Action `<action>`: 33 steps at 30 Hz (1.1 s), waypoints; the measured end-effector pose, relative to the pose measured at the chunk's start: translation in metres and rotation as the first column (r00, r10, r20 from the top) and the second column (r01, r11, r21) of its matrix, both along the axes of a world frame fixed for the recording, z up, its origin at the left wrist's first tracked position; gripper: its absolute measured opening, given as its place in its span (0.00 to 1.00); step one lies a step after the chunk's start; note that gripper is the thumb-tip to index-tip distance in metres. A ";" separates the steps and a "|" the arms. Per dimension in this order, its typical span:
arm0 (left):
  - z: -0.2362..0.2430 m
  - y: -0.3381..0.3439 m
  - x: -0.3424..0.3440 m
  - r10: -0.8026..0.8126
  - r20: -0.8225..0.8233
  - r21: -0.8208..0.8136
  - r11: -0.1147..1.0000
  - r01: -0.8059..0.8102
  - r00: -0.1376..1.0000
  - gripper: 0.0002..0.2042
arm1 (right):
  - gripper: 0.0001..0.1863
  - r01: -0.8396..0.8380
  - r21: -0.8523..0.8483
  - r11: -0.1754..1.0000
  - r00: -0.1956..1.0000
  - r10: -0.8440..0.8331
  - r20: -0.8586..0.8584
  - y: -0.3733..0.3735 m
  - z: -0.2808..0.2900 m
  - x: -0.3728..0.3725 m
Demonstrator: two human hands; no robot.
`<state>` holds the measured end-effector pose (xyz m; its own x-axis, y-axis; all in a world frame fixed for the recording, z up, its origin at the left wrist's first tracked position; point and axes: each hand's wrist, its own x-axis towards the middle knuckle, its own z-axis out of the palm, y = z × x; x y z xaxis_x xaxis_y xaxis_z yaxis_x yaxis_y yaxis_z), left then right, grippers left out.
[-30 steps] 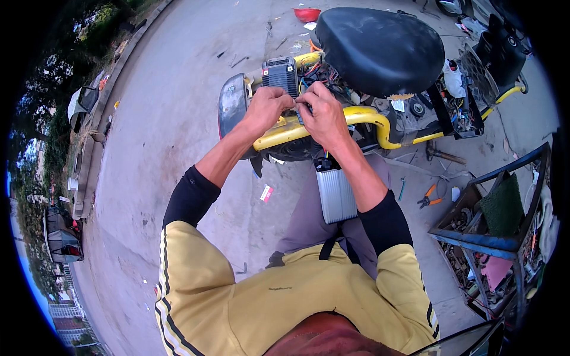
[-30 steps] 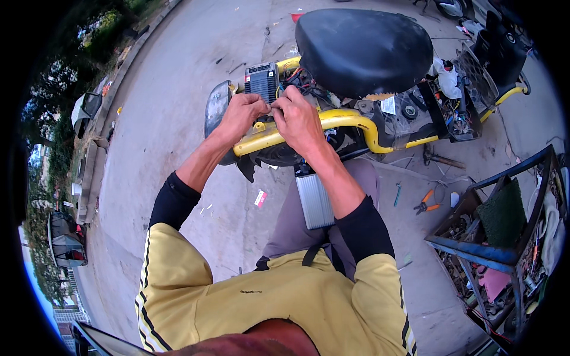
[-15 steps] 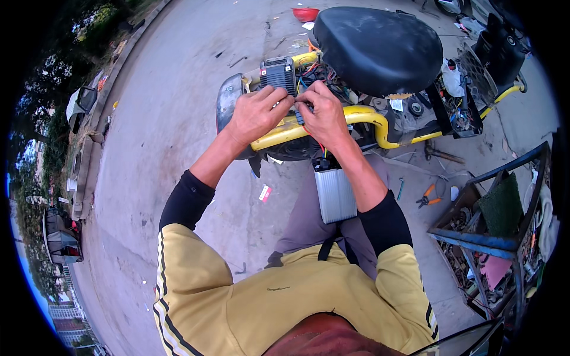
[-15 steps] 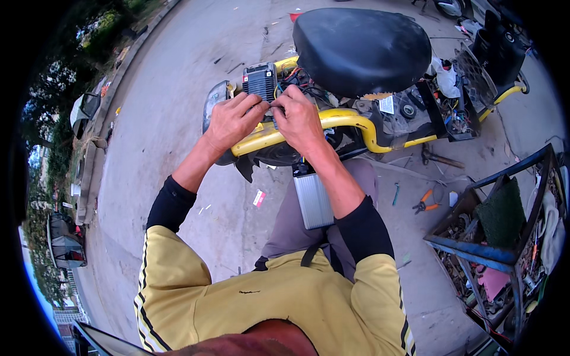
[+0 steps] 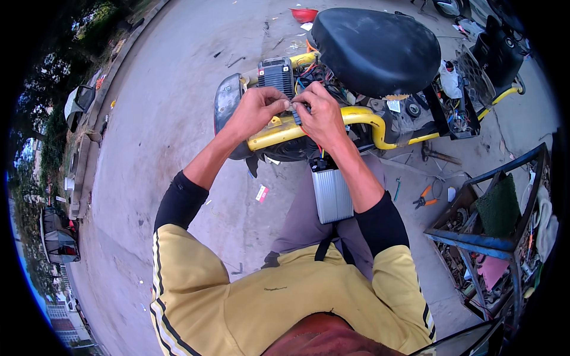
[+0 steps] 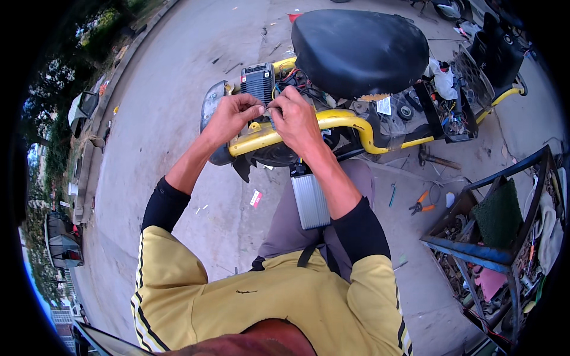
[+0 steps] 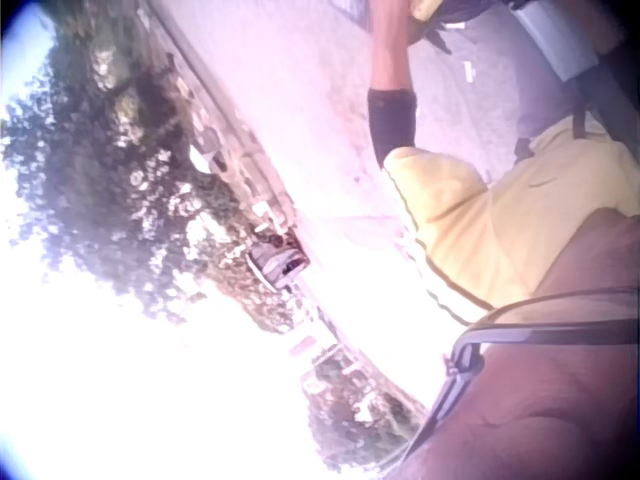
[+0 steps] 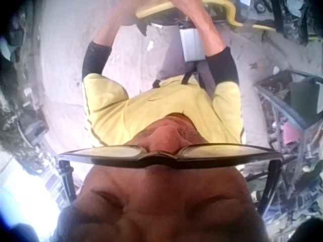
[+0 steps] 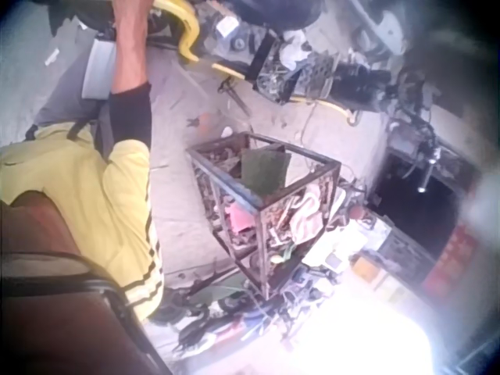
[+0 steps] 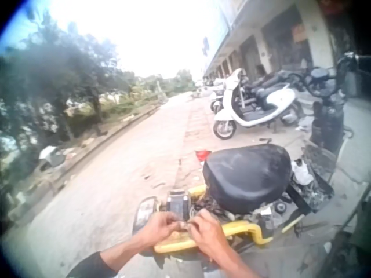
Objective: The person repairs a yellow scooter by connecting and securing wires near the battery and controller. They use pliers to strip wire ends and electrical tape to insulate connections, then place components into the under-seat compartment.
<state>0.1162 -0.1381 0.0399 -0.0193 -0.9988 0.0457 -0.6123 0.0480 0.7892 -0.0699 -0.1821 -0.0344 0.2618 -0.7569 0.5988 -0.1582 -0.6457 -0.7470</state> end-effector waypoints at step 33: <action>-0.010 -0.002 0.009 0.089 0.804 -0.494 0.651 0.576 0.588 0.11 | 0.05 -0.005 -0.011 1.000 1.000 0.005 0.004 0.001 0.001 -0.004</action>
<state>0.1253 -0.1404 0.0294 -0.6127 -0.6180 0.4926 -0.7804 0.5714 -0.2539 -0.0740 -0.1812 -0.0336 0.2634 -0.7488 0.6082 -0.1515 -0.6547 -0.7405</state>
